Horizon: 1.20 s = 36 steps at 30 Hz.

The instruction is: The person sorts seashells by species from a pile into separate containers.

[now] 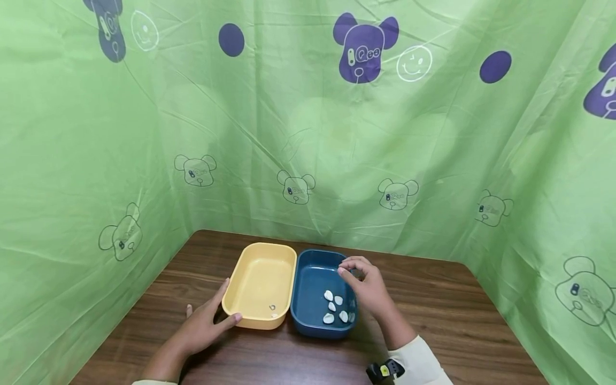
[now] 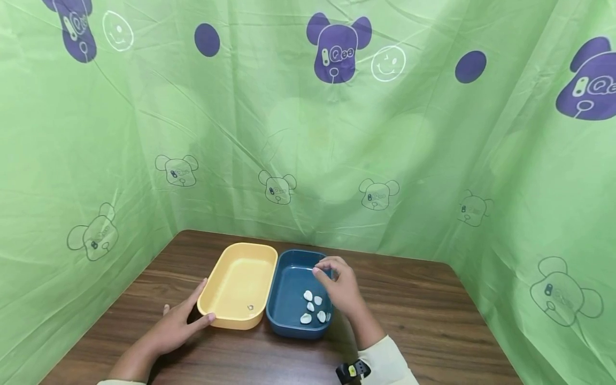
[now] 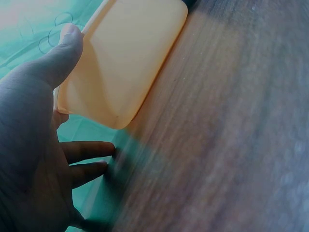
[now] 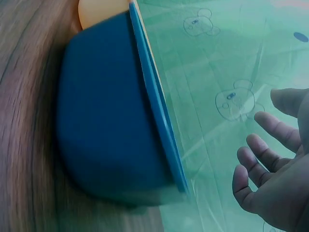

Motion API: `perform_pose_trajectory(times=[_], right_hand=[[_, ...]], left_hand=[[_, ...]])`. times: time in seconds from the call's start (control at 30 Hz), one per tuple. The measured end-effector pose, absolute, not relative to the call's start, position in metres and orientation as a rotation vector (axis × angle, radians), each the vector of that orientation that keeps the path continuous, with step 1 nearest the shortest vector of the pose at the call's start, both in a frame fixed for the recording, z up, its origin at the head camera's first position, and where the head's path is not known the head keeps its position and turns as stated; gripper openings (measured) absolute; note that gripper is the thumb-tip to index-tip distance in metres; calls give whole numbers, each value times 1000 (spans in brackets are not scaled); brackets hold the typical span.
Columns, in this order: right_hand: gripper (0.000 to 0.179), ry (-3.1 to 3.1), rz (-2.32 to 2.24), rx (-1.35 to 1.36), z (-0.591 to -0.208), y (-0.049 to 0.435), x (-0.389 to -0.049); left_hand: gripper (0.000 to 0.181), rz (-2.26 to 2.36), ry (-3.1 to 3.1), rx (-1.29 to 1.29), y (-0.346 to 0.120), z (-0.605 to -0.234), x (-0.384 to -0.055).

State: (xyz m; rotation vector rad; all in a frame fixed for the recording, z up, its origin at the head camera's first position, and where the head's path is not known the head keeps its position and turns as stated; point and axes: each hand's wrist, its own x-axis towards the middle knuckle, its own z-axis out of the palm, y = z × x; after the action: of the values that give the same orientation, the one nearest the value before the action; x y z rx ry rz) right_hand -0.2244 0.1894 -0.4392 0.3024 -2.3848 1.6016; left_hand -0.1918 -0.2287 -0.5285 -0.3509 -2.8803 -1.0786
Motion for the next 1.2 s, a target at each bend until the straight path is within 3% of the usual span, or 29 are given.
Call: perform_pose_trajectory(times=[0.9, 1.2], right_hand=[[12, -2352, 1511, 91, -472, 267, -214], [19, -2360, 1623, 1, -486, 280, -220]], left_hand=[[102, -1068, -2904, -361, -222, -530, -199], [102, -1066, -2870, -358, -225, -529, -198]])
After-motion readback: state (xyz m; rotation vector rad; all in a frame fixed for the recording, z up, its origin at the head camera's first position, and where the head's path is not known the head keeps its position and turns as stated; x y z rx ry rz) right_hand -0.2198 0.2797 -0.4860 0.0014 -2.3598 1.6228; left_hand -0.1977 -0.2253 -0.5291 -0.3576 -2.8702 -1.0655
